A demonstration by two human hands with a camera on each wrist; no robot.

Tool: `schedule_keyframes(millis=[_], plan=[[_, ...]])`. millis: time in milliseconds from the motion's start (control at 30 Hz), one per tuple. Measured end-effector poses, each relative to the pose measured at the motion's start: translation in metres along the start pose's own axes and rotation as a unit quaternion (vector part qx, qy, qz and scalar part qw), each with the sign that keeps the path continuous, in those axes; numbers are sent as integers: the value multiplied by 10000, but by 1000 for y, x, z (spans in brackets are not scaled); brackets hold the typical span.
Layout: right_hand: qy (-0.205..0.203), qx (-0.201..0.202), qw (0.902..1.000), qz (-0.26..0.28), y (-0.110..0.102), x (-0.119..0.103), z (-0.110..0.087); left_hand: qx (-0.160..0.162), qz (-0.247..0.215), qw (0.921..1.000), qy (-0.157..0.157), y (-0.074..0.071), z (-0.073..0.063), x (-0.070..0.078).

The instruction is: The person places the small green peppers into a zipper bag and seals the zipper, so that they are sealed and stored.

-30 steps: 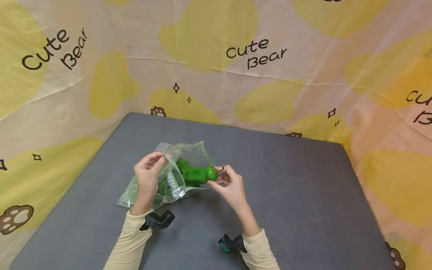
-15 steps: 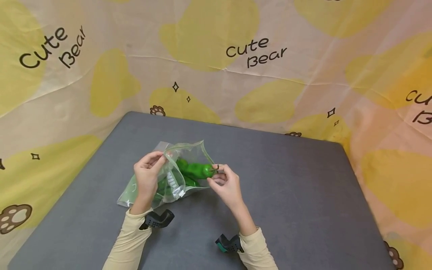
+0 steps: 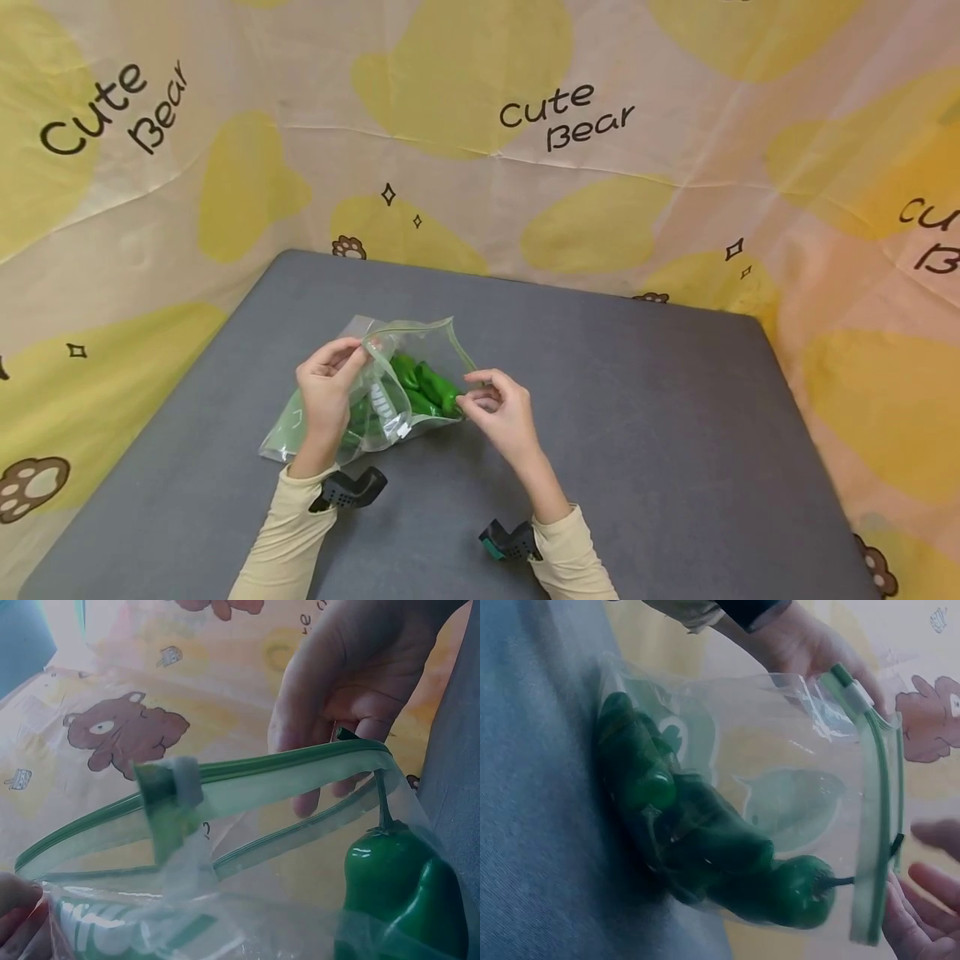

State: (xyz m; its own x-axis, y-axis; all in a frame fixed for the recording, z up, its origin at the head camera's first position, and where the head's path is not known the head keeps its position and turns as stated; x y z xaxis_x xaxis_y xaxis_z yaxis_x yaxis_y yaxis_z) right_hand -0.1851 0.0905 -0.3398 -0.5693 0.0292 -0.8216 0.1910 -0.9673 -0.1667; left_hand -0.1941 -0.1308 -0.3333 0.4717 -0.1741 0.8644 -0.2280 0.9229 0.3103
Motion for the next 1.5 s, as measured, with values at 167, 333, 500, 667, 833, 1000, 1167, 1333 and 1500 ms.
schedule_keyframes(millis=[167,333,500,667,833,1000,1167,1333,1500], plan=[[-31,-487,9984,-296,-1,-6,0,-7,-97,10000,-14,-1,0,0],[154,-946,9934,-626,-3,-7,-1,5,-127,9999,-20,-1,0,1],[161,-1079,9905,-840,-5,-6,-1,-18,-166,9999,-44,-2,0,0],[-53,-1015,9894,-1032,-6,3,-2,20,-113,9999,-48,-1,-1,1],[-125,-807,9869,-1390,-8,27,-5,6,-97,9999,-37,1,-1,1],[-153,-533,9826,-1772,-8,35,-1,-67,-130,9999,-8,3,-1,2],[-240,-337,9799,-1950,-8,33,3,-161,-149,9998,-21,5,-2,1],[-345,-371,9749,-2167,-4,31,8,-205,-48,9998,-36,6,-4,0],[-402,-363,9708,-2338,0,30,15,-248,-106,9996,9,9,-4,1]])
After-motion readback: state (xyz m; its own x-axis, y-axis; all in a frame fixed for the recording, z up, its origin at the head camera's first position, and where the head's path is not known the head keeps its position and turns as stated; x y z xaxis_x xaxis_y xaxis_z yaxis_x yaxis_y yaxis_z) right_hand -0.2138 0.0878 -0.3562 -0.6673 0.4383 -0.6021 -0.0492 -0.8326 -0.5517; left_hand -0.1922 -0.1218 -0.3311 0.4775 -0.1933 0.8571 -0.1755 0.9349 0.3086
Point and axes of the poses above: each hand's wrist, its own z-axis towards the middle knuckle, its own y-axis out of the palm, x = y × z, the point moved 7 cm from there along z, towards the middle knuckle, and after that the axes turned 7 degrees about -y, right-handed, at the moved point
